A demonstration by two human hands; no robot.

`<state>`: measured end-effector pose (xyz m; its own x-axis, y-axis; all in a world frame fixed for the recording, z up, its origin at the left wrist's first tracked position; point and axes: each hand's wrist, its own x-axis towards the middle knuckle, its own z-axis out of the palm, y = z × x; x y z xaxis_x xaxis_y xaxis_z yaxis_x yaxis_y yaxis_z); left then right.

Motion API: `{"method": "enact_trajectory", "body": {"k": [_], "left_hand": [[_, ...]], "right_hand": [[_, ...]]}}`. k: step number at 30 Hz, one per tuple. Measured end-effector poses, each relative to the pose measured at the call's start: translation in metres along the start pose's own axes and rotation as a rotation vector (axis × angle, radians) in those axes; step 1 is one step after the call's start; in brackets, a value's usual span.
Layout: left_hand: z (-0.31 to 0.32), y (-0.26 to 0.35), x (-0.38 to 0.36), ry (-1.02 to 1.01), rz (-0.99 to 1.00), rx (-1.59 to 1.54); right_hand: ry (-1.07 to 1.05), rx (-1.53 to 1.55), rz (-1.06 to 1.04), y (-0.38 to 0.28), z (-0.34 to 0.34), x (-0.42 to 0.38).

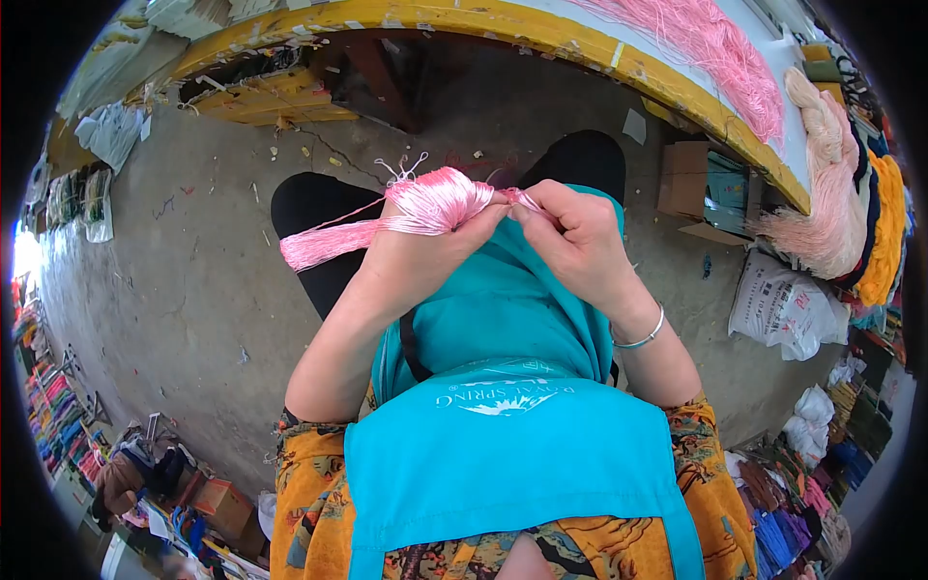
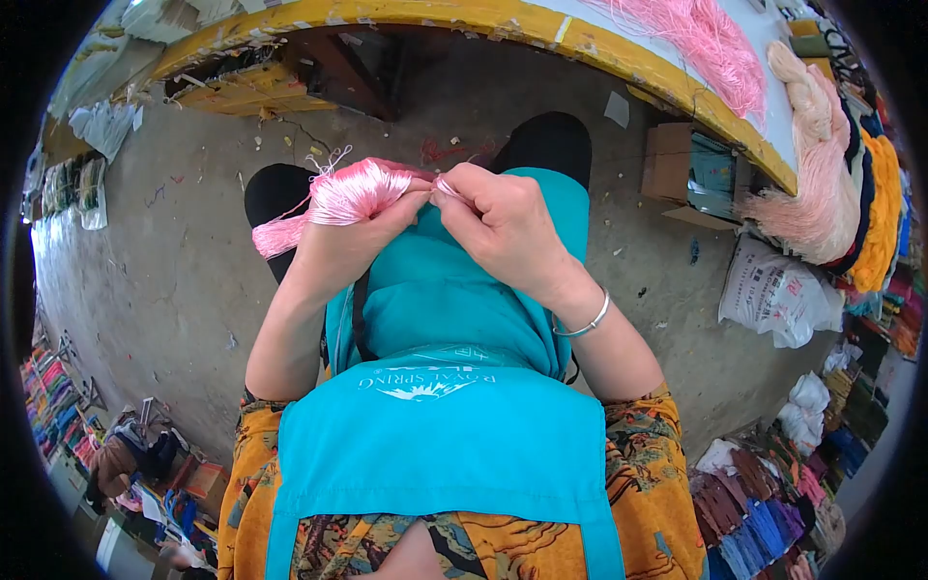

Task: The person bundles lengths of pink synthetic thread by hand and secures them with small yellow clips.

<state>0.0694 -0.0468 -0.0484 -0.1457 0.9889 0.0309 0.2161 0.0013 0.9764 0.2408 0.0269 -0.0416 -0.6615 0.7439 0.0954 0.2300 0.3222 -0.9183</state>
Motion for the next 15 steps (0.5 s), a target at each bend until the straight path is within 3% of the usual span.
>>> {"method": "enact_trajectory", "body": {"k": [4,6,10,13,15], "left_hand": [[0.001,0.003,-0.001,-0.024,-0.061,-0.01],[0.004,0.003,-0.002,-0.03,-0.07,0.036],[0.015,0.001,-0.004,0.086,-0.047,0.013],[0.022,-0.006,-0.006,0.171,-0.087,-0.083],[0.026,-0.008,-0.007,0.204,-0.114,-0.154]], "right_hand": [[-0.014,-0.098,-0.033,0.0,-0.001,-0.001],[-0.009,-0.244,-0.193,0.009,0.002,-0.001],[0.004,-0.335,-0.279,0.007,0.004,0.001],[0.112,-0.273,-0.256,0.01,0.013,0.0],[0.207,0.063,0.023,0.003,0.02,-0.003]]}}
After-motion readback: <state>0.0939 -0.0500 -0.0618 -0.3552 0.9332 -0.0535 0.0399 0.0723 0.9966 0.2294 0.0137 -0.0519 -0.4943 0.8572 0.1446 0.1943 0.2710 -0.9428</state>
